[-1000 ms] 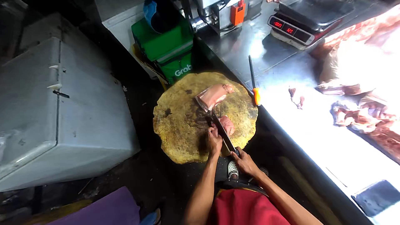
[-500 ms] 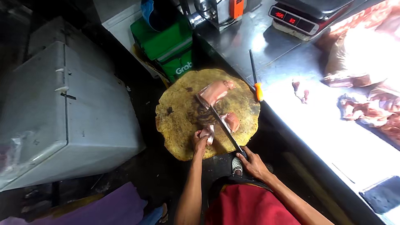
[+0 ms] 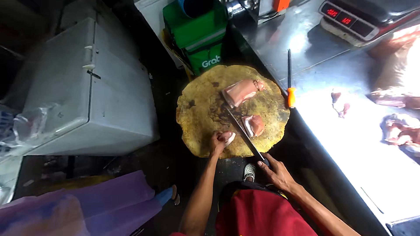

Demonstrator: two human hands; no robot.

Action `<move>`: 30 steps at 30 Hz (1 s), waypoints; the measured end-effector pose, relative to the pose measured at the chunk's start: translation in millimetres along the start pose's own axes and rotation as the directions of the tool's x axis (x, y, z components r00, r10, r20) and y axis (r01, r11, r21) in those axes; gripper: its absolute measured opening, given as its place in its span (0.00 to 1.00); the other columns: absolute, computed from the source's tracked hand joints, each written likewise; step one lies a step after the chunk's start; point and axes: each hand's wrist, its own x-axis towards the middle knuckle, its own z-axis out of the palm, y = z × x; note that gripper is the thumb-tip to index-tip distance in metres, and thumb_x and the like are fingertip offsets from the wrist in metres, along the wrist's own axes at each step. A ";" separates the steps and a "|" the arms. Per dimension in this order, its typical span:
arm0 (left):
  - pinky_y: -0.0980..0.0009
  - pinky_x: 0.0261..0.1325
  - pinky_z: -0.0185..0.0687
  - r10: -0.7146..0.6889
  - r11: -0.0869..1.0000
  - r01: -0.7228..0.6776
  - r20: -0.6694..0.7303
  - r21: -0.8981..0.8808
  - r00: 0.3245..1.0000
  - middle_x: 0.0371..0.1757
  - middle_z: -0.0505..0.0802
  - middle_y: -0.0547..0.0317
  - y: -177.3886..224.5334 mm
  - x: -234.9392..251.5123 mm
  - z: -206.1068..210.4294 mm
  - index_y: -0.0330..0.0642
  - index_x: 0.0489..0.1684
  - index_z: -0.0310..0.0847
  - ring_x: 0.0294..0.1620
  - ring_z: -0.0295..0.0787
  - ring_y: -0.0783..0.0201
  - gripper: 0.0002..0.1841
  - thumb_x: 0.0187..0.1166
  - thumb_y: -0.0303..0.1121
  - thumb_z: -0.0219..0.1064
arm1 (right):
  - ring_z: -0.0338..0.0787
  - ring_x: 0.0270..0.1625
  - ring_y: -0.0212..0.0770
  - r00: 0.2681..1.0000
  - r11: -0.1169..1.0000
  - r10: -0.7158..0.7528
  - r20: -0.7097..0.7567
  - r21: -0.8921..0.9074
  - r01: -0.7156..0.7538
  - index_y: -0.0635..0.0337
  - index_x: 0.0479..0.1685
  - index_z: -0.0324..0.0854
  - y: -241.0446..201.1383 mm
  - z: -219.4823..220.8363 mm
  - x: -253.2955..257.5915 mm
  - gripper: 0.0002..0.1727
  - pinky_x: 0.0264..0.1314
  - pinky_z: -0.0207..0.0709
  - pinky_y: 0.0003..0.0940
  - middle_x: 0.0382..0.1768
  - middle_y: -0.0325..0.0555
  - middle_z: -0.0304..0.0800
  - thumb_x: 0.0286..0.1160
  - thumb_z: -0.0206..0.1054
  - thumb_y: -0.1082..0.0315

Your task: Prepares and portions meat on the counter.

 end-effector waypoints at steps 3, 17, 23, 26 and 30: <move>0.46 0.78 0.74 0.007 0.975 0.020 -0.122 0.219 0.993 0.67 0.88 0.42 3.0 -4.8 10.8 0.40 0.65 0.85 0.72 0.83 0.46 0.19 0.82 0.40 0.69 | 0.84 0.22 0.34 0.987 0.987 -0.154 -0.038 0.051 0.155 0.47 0.80 0.74 -26.8 -7.4 2.8 0.33 0.27 0.83 0.38 0.26 0.37 0.87 0.86 0.52 0.36; 0.54 0.83 0.71 0.126 0.967 -0.096 -0.112 0.237 0.986 0.74 0.86 0.44 -17.4 -29.6 7.2 0.34 0.65 0.84 0.77 0.80 0.51 0.24 0.71 0.36 0.77 | 0.94 0.46 0.55 0.977 0.963 0.115 0.182 -0.263 -0.064 0.44 0.80 0.72 8.7 39.0 44.5 0.32 0.54 0.85 0.59 0.41 0.52 0.93 0.88 0.49 0.36; 0.55 0.80 0.75 0.148 0.967 -0.120 -0.114 0.225 0.982 0.68 0.89 0.47 -20.9 -28.2 -1.5 0.37 0.61 0.86 0.72 0.84 0.54 0.23 0.72 0.41 0.79 | 0.92 0.40 0.51 0.989 0.983 0.079 0.127 -0.176 -0.056 0.42 0.82 0.72 -6.4 25.6 37.7 0.33 0.49 0.84 0.54 0.37 0.50 0.92 0.87 0.48 0.35; 0.54 0.83 0.72 0.196 0.964 -0.173 -0.100 0.203 0.975 0.81 0.78 0.43 -31.7 -32.6 0.0 0.37 0.64 0.85 0.81 0.76 0.50 0.24 0.71 0.38 0.78 | 0.88 0.28 0.41 0.990 0.989 -0.137 0.018 -0.056 0.138 0.47 0.81 0.74 -41.3 10.1 21.6 0.33 0.35 0.84 0.46 0.29 0.43 0.89 0.88 0.50 0.37; 0.55 0.78 0.77 0.280 0.952 -0.244 -0.204 0.186 0.938 0.78 0.80 0.39 -40.4 -34.9 4.3 0.33 0.58 0.87 0.78 0.79 0.48 0.22 0.67 0.33 0.78 | 0.85 0.26 0.27 0.782 0.788 -0.577 -0.234 0.093 0.609 0.62 0.74 0.77 -77.8 8.8 14.9 0.33 0.29 0.84 0.28 0.29 0.41 0.89 0.90 0.53 0.42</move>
